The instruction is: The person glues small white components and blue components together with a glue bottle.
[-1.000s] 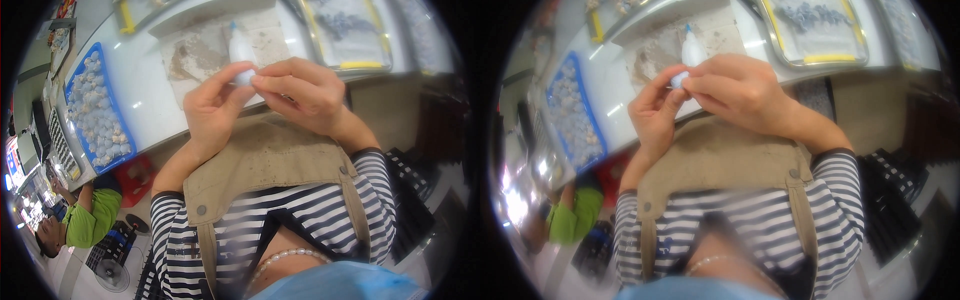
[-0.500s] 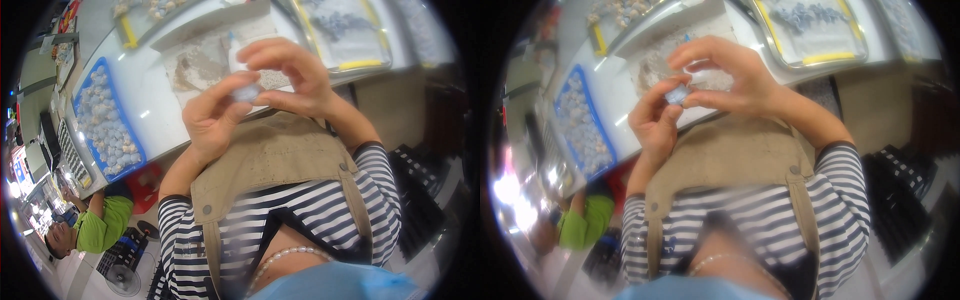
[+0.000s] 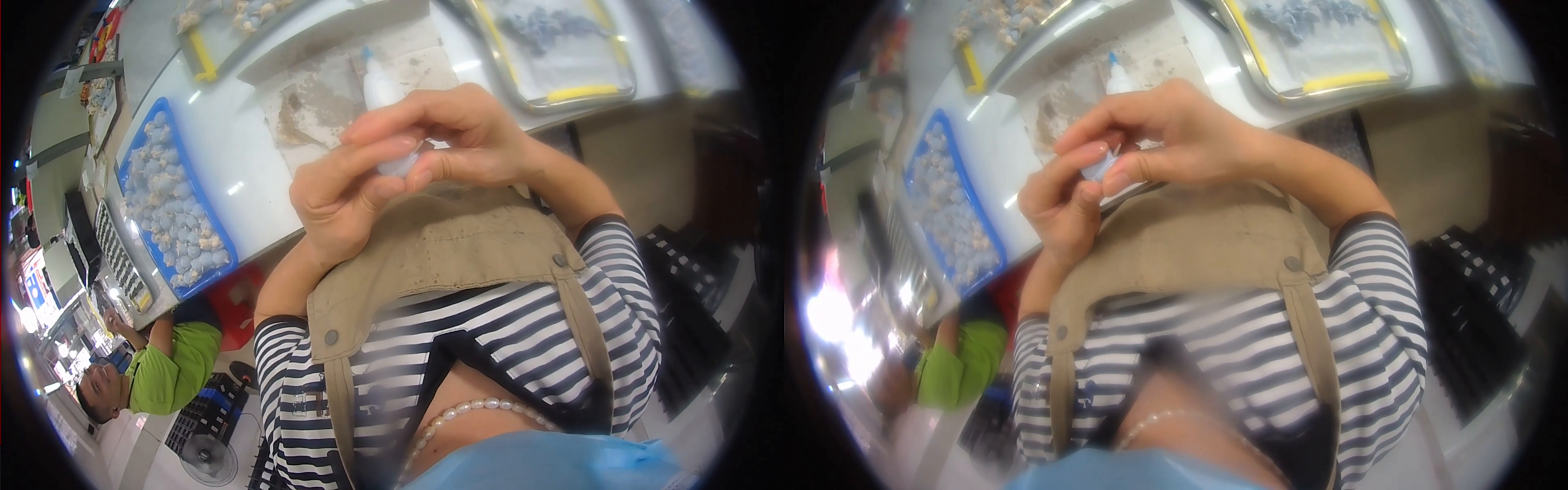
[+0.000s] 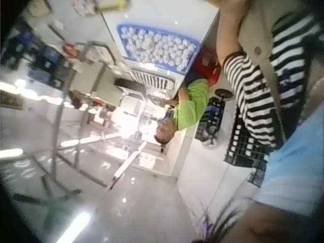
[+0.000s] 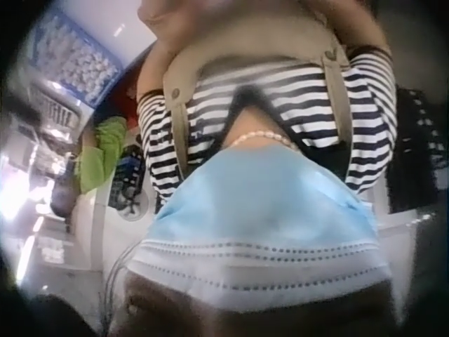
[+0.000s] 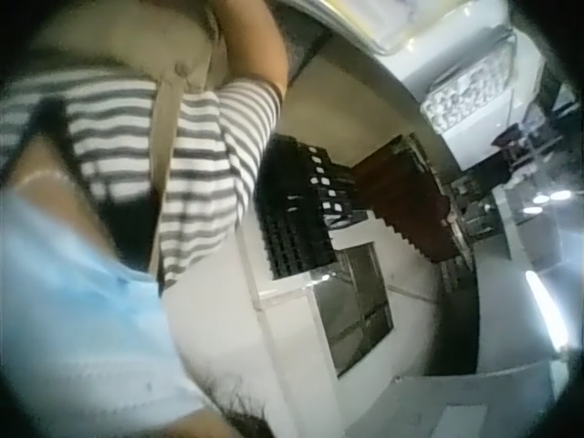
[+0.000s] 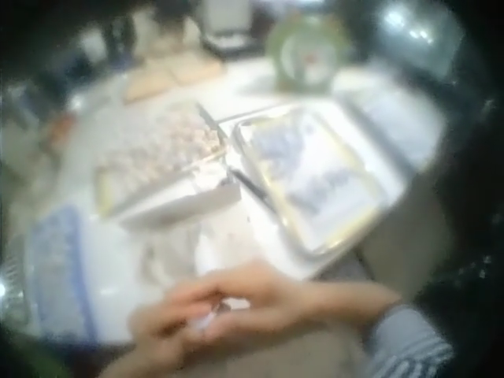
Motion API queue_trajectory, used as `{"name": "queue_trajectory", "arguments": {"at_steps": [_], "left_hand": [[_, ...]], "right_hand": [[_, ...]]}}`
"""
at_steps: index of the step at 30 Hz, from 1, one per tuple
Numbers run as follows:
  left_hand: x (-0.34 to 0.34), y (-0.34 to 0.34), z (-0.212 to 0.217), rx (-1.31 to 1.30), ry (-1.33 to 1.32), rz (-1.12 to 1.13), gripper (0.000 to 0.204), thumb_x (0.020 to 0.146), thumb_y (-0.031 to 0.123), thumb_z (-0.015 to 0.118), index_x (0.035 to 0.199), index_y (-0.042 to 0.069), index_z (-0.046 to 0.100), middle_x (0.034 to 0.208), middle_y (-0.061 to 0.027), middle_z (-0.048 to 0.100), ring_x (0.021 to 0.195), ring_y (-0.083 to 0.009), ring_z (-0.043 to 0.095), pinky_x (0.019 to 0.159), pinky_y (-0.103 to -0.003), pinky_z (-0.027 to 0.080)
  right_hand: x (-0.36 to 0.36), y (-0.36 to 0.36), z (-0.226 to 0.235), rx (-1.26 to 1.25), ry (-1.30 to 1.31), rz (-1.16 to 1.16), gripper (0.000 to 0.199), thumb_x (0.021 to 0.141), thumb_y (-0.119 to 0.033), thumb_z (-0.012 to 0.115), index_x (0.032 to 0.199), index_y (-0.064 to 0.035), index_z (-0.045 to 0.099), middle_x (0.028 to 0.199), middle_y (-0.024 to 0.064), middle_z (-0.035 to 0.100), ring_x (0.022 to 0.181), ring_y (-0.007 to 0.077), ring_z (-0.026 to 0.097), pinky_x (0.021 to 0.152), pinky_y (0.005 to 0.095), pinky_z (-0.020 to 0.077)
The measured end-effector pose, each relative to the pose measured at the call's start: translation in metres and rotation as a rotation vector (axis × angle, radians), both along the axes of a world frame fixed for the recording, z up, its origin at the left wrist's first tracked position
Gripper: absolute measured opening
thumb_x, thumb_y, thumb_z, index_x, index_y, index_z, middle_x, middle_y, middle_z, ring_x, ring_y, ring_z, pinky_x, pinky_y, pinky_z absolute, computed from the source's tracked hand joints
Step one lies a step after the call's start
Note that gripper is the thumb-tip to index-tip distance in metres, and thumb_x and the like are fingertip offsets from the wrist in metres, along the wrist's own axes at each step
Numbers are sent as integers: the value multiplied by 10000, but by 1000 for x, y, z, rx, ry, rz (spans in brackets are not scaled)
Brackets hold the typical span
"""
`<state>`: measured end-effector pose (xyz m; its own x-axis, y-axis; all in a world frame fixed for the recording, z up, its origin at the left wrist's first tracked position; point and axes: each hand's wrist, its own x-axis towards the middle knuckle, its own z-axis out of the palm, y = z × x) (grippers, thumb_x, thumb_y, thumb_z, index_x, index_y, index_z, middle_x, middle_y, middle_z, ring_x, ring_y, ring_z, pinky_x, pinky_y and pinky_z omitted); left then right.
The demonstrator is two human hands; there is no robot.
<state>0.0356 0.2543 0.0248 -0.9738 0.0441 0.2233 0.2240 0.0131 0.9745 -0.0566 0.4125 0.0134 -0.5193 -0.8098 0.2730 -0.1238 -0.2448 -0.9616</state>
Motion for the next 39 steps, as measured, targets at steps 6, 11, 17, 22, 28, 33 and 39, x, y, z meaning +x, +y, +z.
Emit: {"name": "queue_trajectory", "arguments": {"at_steps": [6, 11, 17, 22, 28, 33, 39], "left_hand": [[0, 0, 2, -24, 57, 61, 312, 817, 221, 625, 957, -57, 596, 930, -168, 630, 876, -209, 600, 785, -273, 460], [1, -14, 14, -198, -116, 22, 221, 770, 28, 625, 986, -15, 611, 968, -114, 631, 849, -153, 594, 760, -235, 467], [18, -57, -5, -271, -231, 255, 248, 756, 49, 643, 1003, 40, 627, 847, -51, 648, 718, -80, 575, 649, -230, 463], [41, -188, -8, -1261, -121, 966, 271, 749, 180, 653, 989, 56, 632, 865, -102, 653, 709, -213, 620, 660, -280, 473], [-43, -207, -7, -992, -93, 760, 237, 767, 224, 602, 945, 70, 628, 837, -111, 645, 759, -248, 617, 695, -305, 469], [-164, -193, -65, -925, -75, 627, 257, 752, 214, 602, 951, 51, 604, 840, -97, 640, 771, -229, 615, 711, -308, 472], [-195, -198, -83, -848, -270, 602, 403, 709, 220, 600, 1058, 24, 551, 951, -180, 612, 890, -334, 585, 809, -372, 439]], "right_hand": [[0, -3, 4, -22, 25, 16, 350, 735, -91, 660, 1067, -16, 579, 919, 69, 634, 814, 121, 597, 748, 246, 482], [9, -13, 0, -39, -317, -37, 318, 755, -11, 600, 1069, 13, 562, 999, 108, 618, 922, 127, 574, 773, 269, 479], [12, -43, -3, 231, 192, -198, 317, 743, -32, 643, 1053, -23, 578, 1004, 115, 617, 925, 139, 588, 773, 245, 466], [-12, -12, -18, 407, 471, -625, 304, 683, -84, 706, 969, -53, 606, 886, 97, 615, 775, 229, 585, 697, 278, 460], [-12, -12, -33, 522, 736, -752, 373, 656, -157, 726, 985, -48, 588, 897, 109, 576, 844, 259, 533, 736, 355, 430], [8, -29, -29, 618, 532, -578, 501, 694, -229, 692, 1136, -88, 500, 1014, 112, 525, 854, 239, 512, 730, 316, 433], [0, -18, -36, 684, 702, -665, 427, 732, -175, 617, 1123, -57, 495, 1020, 147, 537, 855, 308, 529, 746, 370, 433]]}}
